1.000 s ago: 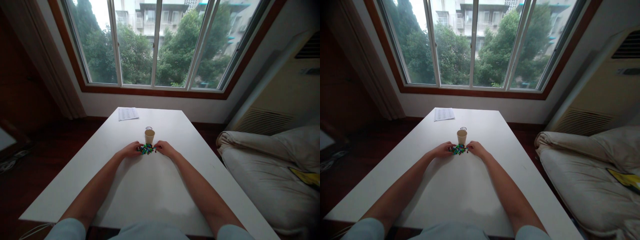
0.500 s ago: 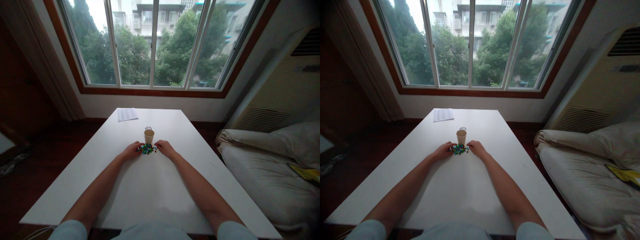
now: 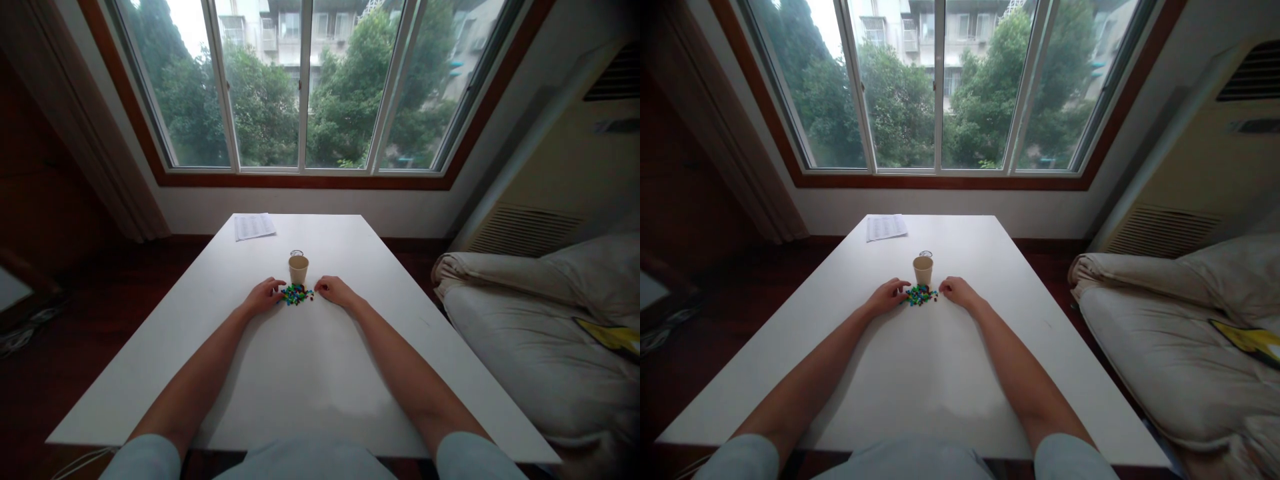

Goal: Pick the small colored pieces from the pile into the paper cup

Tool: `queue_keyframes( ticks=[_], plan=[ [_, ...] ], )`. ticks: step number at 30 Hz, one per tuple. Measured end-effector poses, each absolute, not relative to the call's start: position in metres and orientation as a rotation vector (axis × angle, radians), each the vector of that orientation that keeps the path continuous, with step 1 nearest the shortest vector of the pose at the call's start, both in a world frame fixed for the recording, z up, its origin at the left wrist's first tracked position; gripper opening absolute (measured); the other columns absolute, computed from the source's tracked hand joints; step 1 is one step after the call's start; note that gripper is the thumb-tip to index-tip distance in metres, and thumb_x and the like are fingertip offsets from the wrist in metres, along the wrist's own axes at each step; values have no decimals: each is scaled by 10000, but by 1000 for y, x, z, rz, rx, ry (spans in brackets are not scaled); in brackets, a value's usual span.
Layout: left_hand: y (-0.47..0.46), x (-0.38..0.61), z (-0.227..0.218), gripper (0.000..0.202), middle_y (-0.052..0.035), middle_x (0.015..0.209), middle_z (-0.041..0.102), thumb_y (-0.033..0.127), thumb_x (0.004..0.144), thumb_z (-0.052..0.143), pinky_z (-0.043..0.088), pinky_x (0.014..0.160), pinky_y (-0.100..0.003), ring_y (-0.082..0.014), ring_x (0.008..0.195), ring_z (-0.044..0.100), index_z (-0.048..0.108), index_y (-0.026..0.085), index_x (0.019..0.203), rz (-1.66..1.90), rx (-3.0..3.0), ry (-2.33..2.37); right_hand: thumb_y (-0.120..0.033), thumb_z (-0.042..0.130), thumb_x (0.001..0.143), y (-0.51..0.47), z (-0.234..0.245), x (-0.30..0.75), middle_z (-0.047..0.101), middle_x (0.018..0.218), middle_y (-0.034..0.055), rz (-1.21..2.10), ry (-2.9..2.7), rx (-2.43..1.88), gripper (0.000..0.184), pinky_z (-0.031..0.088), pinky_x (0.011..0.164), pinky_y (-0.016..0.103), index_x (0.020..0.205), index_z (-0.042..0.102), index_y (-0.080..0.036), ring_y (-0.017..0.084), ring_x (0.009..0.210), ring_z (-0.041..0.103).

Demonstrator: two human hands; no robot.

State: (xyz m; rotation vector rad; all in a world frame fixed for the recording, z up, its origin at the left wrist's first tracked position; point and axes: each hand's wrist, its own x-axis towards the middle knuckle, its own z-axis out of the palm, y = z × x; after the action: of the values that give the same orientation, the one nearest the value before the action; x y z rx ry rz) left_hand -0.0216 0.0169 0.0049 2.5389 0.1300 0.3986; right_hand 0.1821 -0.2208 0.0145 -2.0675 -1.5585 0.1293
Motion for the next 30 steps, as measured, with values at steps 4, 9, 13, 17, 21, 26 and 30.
queue_keyframes(
  ticks=[4,9,13,17,21,26,30],
  plan=[
    [16,-22,7,367,-9,934,595,357,887,589,445,703,-239,-106,703,527,657,251,1232,387,2532,143,-88,574,797,-220,16,179,686,865,18,174,-1578,-2040,256,449,735,219,923,767,-200,124,753,593],
    [16,-21,8,365,-10,935,606,365,884,590,449,702,-243,-109,698,532,663,250,1222,389,2520,159,-137,586,826,-220,18,177,691,870,18,203,-1549,-2022,237,447,729,223,970,766,-196,125,748,589],
    [17,-20,6,363,-10,943,611,352,886,587,451,714,-247,-110,707,533,658,250,1226,384,2524,155,-212,639,828,-220,18,176,661,822,12,250,-1553,-2043,219,434,686,216,1007,765,-201,120,711,566],
    [19,-20,3,355,-7,938,609,354,897,575,446,707,-245,-109,704,534,655,253,1227,398,2524,152,-250,690,806,-221,19,176,638,850,8,306,-1594,-2021,255,430,677,211,1049,758,-219,116,717,552],
    [21,-19,1,345,-4,929,606,360,902,570,442,700,-245,-110,699,531,659,255,1219,413,2526,131,-205,683,801,-221,18,177,623,859,6,317,-1634,-1999,260,428,686,210,1052,751,-221,114,723,548],
    [20,-19,1,338,-6,928,607,360,908,563,439,699,-244,-108,695,531,662,254,1213,418,2531,147,-184,683,796,-217,14,173,628,870,15,216,-1645,-2024,257,420,693,211,1045,742,-207,119,736,547],
    [18,-20,4,333,-8,926,607,358,907,563,434,695,-243,-109,700,529,666,250,1205,412,2537,145,-174,650,816,-214,14,170,633,884,28,163,-1664,-2057,210,412,696,213,1002,743,-200,127,748,555]
  ],
)
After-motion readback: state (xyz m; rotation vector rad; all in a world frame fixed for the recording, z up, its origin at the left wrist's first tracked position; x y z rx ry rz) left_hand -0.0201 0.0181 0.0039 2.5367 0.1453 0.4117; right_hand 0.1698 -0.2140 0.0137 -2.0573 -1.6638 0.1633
